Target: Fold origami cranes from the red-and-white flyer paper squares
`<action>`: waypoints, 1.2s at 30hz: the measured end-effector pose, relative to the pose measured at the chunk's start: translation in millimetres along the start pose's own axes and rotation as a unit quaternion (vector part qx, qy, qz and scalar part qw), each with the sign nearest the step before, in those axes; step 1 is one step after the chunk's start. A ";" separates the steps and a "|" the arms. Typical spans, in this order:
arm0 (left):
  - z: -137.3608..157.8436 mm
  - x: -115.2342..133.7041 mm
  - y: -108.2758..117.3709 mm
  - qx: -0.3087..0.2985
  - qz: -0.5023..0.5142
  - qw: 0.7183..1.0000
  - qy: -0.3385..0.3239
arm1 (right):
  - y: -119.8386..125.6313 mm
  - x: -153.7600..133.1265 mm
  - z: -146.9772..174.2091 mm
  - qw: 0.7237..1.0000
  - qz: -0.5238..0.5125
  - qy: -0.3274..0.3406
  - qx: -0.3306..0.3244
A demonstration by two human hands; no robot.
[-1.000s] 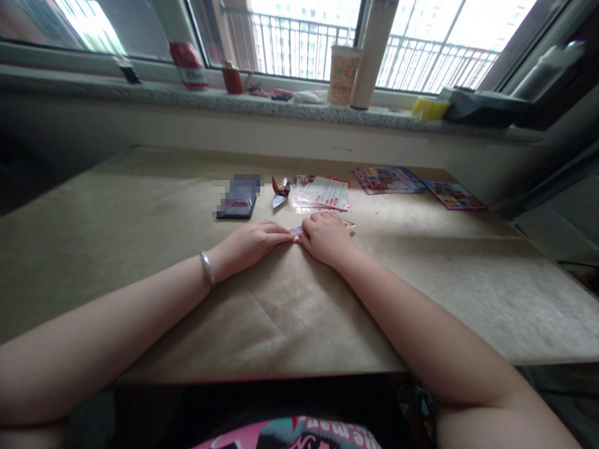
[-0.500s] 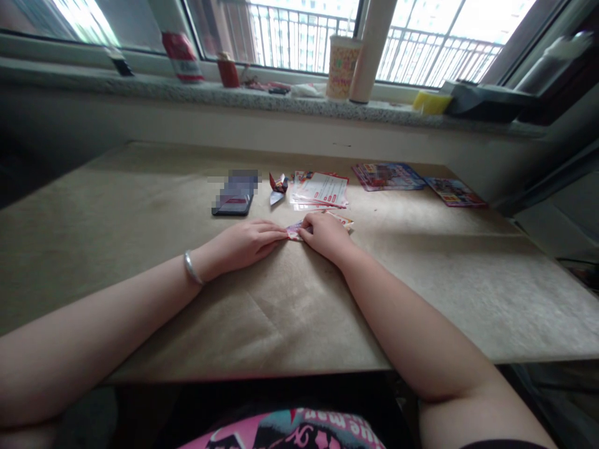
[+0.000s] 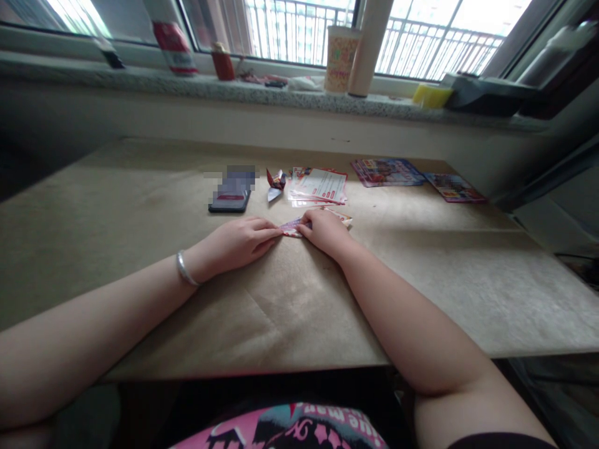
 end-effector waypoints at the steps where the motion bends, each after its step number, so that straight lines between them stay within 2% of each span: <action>1: 0.2 -0.1 0.1 0.000 -0.001 1.000 0.002 | 0.0 0.1 -0.2 1.000 0.000 -0.002 -0.001; 20: -1.1 -0.4 -2.2 0.005 -0.009 1.000 0.003 | -0.5 1.6 -2.2 1.000 -0.017 -0.002 -0.001; 36: 0.1 -3.1 3.2 -0.018 -0.045 0.999 0.007 | -1.5 2.5 -2.8 1.000 -0.027 -0.013 -0.008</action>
Point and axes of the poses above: each hand's wrist, its own z-axis away from the middle knuckle, its own y-axis out of the back of the hand, x = y × z, the point moved 3 cm from there along -z, towards the middle knuckle, and after that the axes turned 1 degree about -z, right-handed, at the moved point
